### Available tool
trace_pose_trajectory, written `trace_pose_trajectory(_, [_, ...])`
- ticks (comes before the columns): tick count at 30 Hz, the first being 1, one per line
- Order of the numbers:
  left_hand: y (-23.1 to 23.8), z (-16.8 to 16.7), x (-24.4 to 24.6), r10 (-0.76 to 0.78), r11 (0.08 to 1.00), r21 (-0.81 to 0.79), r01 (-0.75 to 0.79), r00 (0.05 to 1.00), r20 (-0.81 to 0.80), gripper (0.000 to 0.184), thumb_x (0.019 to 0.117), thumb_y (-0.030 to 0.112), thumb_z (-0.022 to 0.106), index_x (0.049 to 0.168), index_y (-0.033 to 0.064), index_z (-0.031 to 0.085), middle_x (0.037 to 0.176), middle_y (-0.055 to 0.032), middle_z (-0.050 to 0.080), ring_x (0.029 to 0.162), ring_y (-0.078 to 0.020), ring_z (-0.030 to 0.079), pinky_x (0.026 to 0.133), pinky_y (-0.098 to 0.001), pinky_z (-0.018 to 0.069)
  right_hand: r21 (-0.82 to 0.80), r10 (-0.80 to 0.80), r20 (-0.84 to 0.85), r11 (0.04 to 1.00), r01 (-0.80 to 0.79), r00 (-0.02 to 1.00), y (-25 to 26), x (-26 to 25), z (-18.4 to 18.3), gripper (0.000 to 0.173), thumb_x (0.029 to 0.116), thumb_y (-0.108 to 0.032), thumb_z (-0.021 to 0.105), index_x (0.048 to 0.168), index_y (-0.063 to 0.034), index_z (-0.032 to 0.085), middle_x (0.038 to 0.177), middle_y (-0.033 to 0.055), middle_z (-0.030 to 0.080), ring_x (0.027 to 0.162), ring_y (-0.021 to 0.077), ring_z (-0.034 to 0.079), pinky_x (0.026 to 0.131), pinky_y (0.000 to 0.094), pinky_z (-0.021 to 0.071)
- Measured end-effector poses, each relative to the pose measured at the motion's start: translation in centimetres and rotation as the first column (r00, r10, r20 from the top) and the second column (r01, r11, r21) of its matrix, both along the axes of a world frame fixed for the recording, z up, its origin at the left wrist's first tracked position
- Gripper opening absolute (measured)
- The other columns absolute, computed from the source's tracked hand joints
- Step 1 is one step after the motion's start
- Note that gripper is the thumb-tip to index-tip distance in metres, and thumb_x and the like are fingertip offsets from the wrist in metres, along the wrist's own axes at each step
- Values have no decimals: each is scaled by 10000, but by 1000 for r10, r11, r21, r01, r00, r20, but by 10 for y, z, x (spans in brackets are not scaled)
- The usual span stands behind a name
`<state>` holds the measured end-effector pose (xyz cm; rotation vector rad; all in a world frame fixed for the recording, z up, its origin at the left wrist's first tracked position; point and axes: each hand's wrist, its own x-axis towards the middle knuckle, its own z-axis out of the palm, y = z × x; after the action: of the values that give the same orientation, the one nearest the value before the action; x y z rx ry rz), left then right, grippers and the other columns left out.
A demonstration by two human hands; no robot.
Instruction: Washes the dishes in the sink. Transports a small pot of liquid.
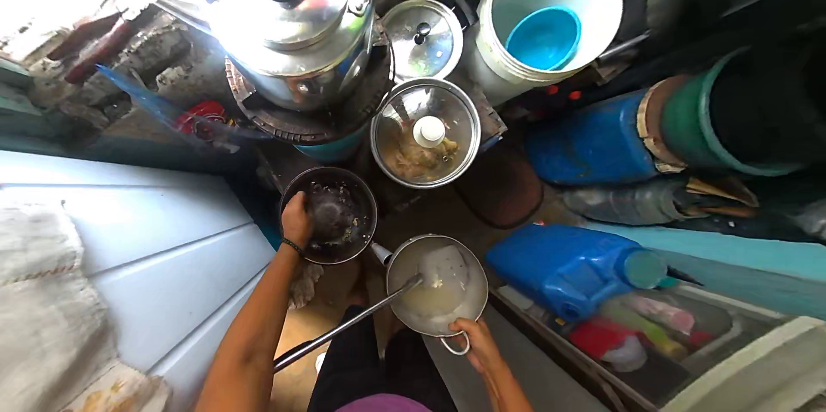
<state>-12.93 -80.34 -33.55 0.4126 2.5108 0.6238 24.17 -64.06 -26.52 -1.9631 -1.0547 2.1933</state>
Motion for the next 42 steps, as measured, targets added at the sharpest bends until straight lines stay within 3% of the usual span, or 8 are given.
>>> trace_pose_trajectory(3, [-19, 48, 6, 126, 940, 334, -69, 980, -155, 201, 969, 66, 638, 1053, -114, 667, 977, -255, 705, 932, -342, 709, 898, -519, 551, 8, 17, 16, 1000, -17, 1000, 4, -10, 6, 477, 740, 135, 499, 1205, 32, 463, 799, 114, 696, 584, 184, 695, 506, 328, 597])
trace_pose_trajectory(7, [-14, 139, 17, 19, 789, 614, -1, 1000, -22, 226, 934, 85, 658, 1073, -92, 642, 916, -86, 711, 824, -102, 700, 817, -315, 600, 0, 56, 30, 998, -56, 998, 10, -22, 24, 572, 800, 151, 499, 1354, 50, 397, 919, 135, 655, 644, 173, 679, 538, 322, 587])
trace_pose_trajectory(10, [15, 200, 49, -76, 691, 723, -14, 993, 92, 130, 911, 43, 670, 1013, -31, 637, 858, 10, 729, 776, -66, 715, 784, -280, 621, -20, 49, 3, 999, -49, 999, 13, -31, 35, 533, 825, 149, 499, 1341, 56, 405, 888, 146, 653, 620, 188, 673, 535, 335, 589])
trace_pose_trajectory(18, [99, 222, 163, 46, 791, 468, -394, 801, 597, 118, 981, -23, 630, 1056, -114, 624, 894, -147, 714, 785, -165, 735, 767, -312, 631, 25, -63, -78, 998, 65, 995, 15, -29, 76, 641, 806, 137, 513, 1419, 29, 359, 949, 155, 631, 660, 186, 663, 545, 332, 572])
trace_pose_trajectory(22, [131, 221, 198, 38, 814, 411, -410, 744, 667, 112, 983, -42, 617, 1064, -120, 617, 911, -165, 711, 798, -174, 735, 762, -304, 626, 52, -119, -67, 991, 123, 991, 40, -15, 92, 597, 833, 131, 524, 1409, 46, 393, 1010, 176, 615, 726, 205, 656, 594, 354, 568])
trace_pose_trajectory(31, [238, 237, 213, -380, 864, 472, 179, 845, 375, 375, 851, 19, 733, 1198, -44, 605, 1030, -128, 701, 819, -151, 689, 739, -320, 586, 26, -202, -112, 978, 206, 973, 151, 39, 114, 593, 862, 127, 513, 1431, 48, 367, 1024, 185, 605, 739, 214, 656, 606, 361, 573])
trace_pose_trajectory(35, [302, 251, 231, -726, 679, 262, 685, 681, 101, 185, 929, 65, 688, 1068, -46, 735, 980, -181, 745, 915, -271, 728, 896, -455, 574, 61, -252, -141, 963, 262, 957, 205, 63, 127, 615, 866, 145, 506, 1453, 40, 357, 1080, 186, 583, 806, 203, 642, 652, 353, 564])
trace_pose_trajectory(42, [420, 277, 296, -882, 230, -276, 933, 320, 346, 289, 1039, 134, 535, 1245, -24, 662, 1239, -268, 660, 1177, -439, 631, 984, -599, 493, 161, -384, -216, 893, 421, 898, 276, 102, 133, 775, 810, 187, 547, 1530, 7, 324, 1323, 240, 550, 1089, 274, 612, 872, 432, 546])
